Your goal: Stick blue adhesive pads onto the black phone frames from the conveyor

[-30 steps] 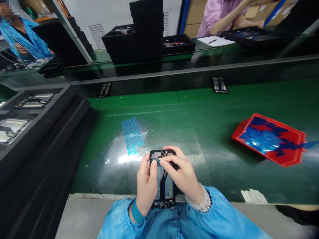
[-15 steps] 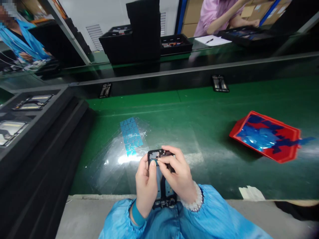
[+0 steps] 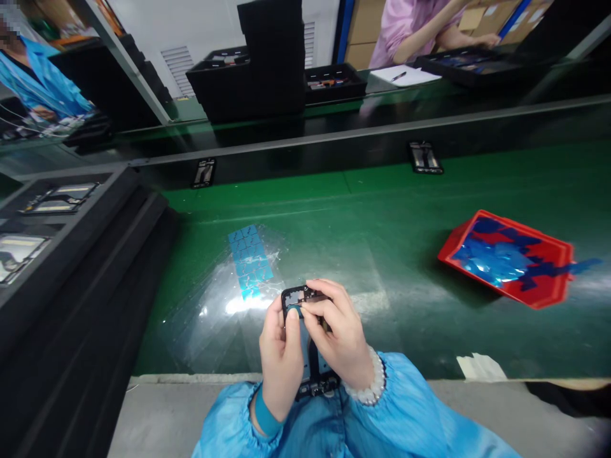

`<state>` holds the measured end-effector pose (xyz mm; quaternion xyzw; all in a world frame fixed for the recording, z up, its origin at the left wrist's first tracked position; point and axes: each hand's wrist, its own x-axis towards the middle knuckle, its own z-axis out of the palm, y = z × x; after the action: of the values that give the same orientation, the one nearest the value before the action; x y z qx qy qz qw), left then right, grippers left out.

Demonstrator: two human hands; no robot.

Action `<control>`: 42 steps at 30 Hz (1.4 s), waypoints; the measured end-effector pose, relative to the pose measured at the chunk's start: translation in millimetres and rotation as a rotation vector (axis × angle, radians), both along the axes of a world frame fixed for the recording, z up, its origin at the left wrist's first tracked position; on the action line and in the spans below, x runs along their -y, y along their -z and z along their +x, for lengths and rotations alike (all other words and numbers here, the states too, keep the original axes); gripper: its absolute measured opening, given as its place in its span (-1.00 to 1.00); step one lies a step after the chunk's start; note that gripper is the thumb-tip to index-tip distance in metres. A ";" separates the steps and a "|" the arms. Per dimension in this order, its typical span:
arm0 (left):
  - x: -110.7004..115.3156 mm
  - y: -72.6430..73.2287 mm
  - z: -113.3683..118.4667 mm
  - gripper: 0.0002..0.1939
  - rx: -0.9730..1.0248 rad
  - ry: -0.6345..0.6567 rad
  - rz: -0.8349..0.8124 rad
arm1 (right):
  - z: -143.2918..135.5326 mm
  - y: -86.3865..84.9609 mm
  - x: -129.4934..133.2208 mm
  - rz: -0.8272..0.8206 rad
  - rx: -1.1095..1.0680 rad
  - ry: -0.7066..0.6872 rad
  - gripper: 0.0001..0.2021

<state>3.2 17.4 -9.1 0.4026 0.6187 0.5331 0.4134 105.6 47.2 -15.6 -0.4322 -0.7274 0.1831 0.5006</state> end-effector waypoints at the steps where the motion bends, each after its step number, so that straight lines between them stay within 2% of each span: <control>1: 0.5 -0.2 0.3 -0.70 0.003 -0.002 0.003 | -0.4 -0.1 0.8 -0.011 -0.006 0.004 -0.86; 16: 3.4 -0.2 5.5 -0.71 0.045 -0.022 0.054 | -7.5 0.4 13.1 -0.091 -0.013 0.143 -0.90; 20: 6.3 -0.3 6.0 -0.70 0.017 -0.014 0.067 | -7.1 -2.9 14.9 -0.150 -0.099 0.114 -0.87; 23: 9.9 -0.2 4.8 -0.65 -0.015 -0.026 0.083 | -2.4 -7.9 9.7 -0.197 -0.248 0.145 -0.63; 25: 12.0 -0.4 2.9 -0.62 -0.066 -0.034 0.086 | 0.2 -11.4 4.5 -0.285 -0.328 0.093 -0.47; 26: 12.7 -0.7 1.6 -0.61 -0.099 -0.025 0.089 | 0.7 -12.8 2.1 -0.354 -0.349 0.040 -0.46; 28: 12.9 -1.5 -1.5 -0.60 -0.161 0.016 0.099 | -0.1 -14.3 -1.7 -0.494 -0.380 -0.048 -0.56; 30: 11.5 -2.3 -5.1 -0.58 -0.194 0.068 0.106 | -2.4 -13.9 -3.6 -0.571 -0.421 -0.043 -0.64; 34: 6.3 -4.8 -10.7 -0.57 -0.197 0.114 0.066 | -4.3 -11.2 -3.2 -0.571 -0.452 0.006 -0.72; 38: 1.5 -7.9 -12.6 -0.58 -0.195 0.146 0.059 | 0.7 -12.5 -2.6 -0.631 -0.466 -0.054 -0.70; 42: -3.5 -11.1 -14.5 -0.63 -0.316 0.157 0.059 | 4.7 -14.4 -3.1 -0.639 -0.376 -0.042 -0.69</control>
<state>-11.3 20.9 2.0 0.5406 0.6267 0.4472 0.3392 110.4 50.4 -1.1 -0.5104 -0.5375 0.4872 0.4617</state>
